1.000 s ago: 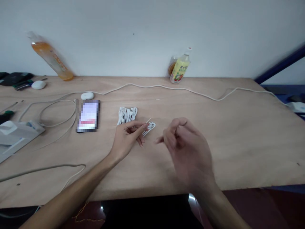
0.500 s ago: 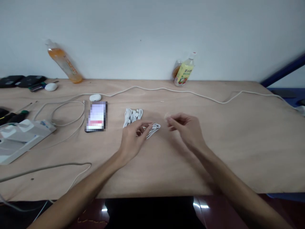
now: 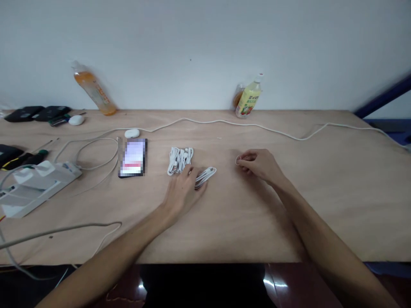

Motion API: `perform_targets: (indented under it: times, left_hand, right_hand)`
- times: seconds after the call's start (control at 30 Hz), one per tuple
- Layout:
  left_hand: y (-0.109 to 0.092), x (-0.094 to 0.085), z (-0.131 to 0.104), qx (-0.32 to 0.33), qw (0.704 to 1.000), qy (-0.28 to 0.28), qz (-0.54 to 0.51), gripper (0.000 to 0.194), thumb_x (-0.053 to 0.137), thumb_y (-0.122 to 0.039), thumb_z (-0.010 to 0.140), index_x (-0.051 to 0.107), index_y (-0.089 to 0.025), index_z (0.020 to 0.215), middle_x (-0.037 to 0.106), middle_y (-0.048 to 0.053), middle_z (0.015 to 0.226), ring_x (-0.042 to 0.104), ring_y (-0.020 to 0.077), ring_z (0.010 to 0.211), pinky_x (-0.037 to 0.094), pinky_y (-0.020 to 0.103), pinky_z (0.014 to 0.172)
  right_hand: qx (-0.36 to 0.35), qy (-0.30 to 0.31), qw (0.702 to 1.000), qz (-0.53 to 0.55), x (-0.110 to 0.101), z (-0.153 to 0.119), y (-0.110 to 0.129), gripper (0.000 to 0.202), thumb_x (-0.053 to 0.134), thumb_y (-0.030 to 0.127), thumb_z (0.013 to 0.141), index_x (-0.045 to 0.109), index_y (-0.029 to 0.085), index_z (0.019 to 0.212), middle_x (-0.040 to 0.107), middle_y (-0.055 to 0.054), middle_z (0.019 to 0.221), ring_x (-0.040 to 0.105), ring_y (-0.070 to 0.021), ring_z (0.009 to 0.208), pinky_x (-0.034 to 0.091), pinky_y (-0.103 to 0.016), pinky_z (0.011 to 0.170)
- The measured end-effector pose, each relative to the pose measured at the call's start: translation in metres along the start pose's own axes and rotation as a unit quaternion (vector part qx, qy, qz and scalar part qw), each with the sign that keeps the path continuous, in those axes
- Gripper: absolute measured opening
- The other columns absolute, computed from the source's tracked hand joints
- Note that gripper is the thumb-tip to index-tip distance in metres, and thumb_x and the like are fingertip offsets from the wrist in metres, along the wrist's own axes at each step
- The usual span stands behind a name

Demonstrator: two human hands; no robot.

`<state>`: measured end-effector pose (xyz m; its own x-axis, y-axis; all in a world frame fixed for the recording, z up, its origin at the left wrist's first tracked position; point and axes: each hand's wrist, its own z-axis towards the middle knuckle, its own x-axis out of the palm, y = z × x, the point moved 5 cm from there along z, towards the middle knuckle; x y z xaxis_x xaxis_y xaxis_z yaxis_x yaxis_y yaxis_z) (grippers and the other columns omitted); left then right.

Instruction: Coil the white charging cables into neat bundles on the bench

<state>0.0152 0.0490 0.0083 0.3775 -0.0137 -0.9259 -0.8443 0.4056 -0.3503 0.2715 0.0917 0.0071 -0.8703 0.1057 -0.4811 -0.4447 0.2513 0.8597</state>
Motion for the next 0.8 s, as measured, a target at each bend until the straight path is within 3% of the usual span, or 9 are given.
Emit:
perform_targets:
  times: [0.13,0.3,0.37,0.53,0.67,0.8]
  left_hand:
    - [0.000,0.001,0.001,0.022,1.000,0.005,-0.016,0.030,0.071,-0.034,0.102,0.074,-0.023,0.130,0.072,0.008,0.113,0.077,0.0277,0.101,0.063,0.037,0.083]
    - [-0.002,0.003,-0.001,0.042,0.998,-0.014,-0.033,0.029,0.064,-0.026,0.103,0.073,-0.024,0.130,0.072,0.008,0.112,0.077,0.0258,0.099,0.063,0.035,0.081]
    - [-0.002,0.003,0.000,0.044,0.998,-0.022,-0.049,0.023,0.062,-0.024,0.102,0.074,-0.022,0.122,0.073,0.008,0.110,0.076,0.0251,0.095,0.062,0.035,0.079]
    - [0.003,-0.001,0.003,0.001,0.985,-0.059,-0.162,0.008,0.064,-0.021,0.097,0.068,-0.021,0.089,0.071,0.004,0.087,0.072,0.0221,0.081,0.058,0.035,0.077]
    - [0.006,0.002,0.002,-0.048,0.953,-0.067,-0.292,0.006,0.066,-0.024,0.096,0.064,-0.022,0.090,0.067,-0.001,0.076,0.064,0.0174,0.066,0.053,0.031,0.067]
    - [0.002,0.004,0.001,-0.036,0.927,-0.045,-0.372,0.015,0.072,-0.034,0.095,0.063,-0.022,0.093,0.067,-0.002,0.076,0.061,0.0159,0.064,0.049,0.029,0.063]
  right_hand:
    - [-0.028,-0.021,0.999,-0.035,-0.002,-0.001,-0.001,0.013,0.076,0.025,0.076,0.075,0.019,0.087,0.073,-0.002,0.063,0.063,-0.0172,0.049,0.052,-0.028,0.048]
    - [-0.121,-0.152,0.976,-0.096,-0.005,-0.006,0.007,0.012,0.066,0.028,0.080,0.072,0.021,0.087,0.065,0.001,0.058,0.063,-0.0207,0.059,0.052,-0.035,0.069]
    - [-0.161,-0.164,0.970,-0.076,0.000,-0.012,0.010,0.014,0.061,0.029,0.081,0.072,0.023,0.088,0.061,0.003,0.058,0.059,-0.0192,0.057,0.049,-0.034,0.069]
    - [-0.185,-0.078,0.979,0.022,0.032,-0.030,0.016,0.024,0.063,0.045,0.088,0.073,0.023,0.087,0.061,0.002,0.062,0.057,-0.0174,0.058,0.044,-0.030,0.060]
    - [-0.095,0.086,0.981,0.145,0.069,-0.043,0.018,0.044,0.070,0.064,0.089,0.075,0.021,0.098,0.071,-0.001,0.074,0.055,-0.0151,0.048,0.041,-0.028,0.044]
    - [-0.036,0.160,0.951,0.261,0.090,-0.049,0.019,0.053,0.082,0.070,0.080,0.075,0.020,0.098,0.072,-0.001,0.075,0.062,-0.0154,0.055,0.045,-0.024,0.042]
